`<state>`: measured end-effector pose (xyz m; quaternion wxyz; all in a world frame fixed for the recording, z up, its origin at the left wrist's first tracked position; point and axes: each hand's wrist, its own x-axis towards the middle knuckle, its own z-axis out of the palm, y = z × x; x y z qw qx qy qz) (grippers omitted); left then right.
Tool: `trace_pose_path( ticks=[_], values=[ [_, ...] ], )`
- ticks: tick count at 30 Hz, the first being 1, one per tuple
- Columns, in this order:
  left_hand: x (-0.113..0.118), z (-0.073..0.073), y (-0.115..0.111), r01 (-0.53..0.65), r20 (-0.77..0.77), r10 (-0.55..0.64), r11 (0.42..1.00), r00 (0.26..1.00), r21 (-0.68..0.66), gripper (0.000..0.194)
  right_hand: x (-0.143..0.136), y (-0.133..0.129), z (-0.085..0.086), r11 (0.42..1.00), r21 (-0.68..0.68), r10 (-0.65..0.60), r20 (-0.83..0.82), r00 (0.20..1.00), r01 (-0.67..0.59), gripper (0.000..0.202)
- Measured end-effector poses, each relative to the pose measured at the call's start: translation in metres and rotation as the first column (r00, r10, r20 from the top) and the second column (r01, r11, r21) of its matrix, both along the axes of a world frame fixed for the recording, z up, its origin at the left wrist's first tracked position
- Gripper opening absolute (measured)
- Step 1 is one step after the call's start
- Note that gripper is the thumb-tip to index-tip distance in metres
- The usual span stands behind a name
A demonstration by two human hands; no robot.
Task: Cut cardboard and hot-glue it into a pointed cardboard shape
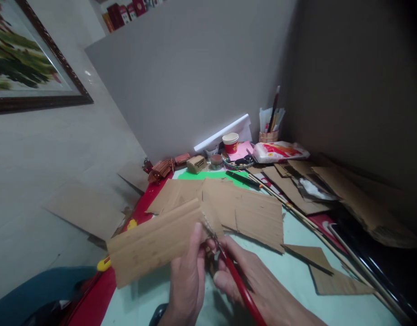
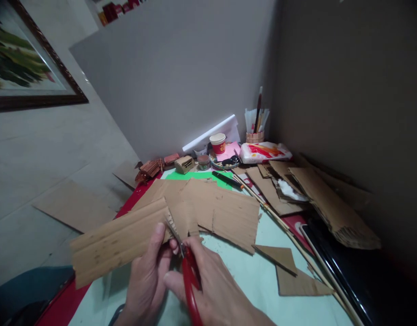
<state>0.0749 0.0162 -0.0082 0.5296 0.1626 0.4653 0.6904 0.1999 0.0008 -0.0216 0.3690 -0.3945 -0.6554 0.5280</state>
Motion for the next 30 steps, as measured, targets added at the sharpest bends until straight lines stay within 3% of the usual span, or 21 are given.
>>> trace_pose_path(
  ticks=[4,8,16,21,27,30],
  values=[
    [0.001,-0.001,-0.001,0.046,0.0,-0.046,0.998,0.999,0.04,0.049,0.0,0.001,-0.004,1.0,-0.002,-0.012,0.001,1.0,0.012,0.029],
    [0.002,-0.003,-0.001,0.121,0.017,-0.122,0.991,0.992,0.061,0.042,-0.001,0.001,-0.007,0.994,0.103,-0.044,0.045,0.998,0.039,0.036],
    [0.005,-0.009,-0.003,0.123,0.03,-0.122,0.992,0.992,-0.025,0.032,-0.005,-0.002,-0.023,0.984,0.16,-0.097,0.095,0.991,0.081,0.03],
    [0.006,-0.013,-0.003,0.148,0.038,-0.148,0.989,0.988,-0.01,0.031,-0.01,-0.002,-0.032,0.971,0.161,-0.191,0.072,0.979,0.178,0.035],
    [0.006,-0.016,-0.004,0.189,0.012,-0.188,0.98,0.982,-0.066,0.035,-0.008,0.002,-0.02,0.99,0.082,-0.12,0.067,0.991,0.114,0.03],
    [0.008,-0.017,-0.008,0.172,0.031,-0.171,0.982,0.985,-0.079,0.011,-0.005,0.004,-0.014,0.99,0.064,-0.132,0.06,0.989,0.129,0.026]
  ],
)
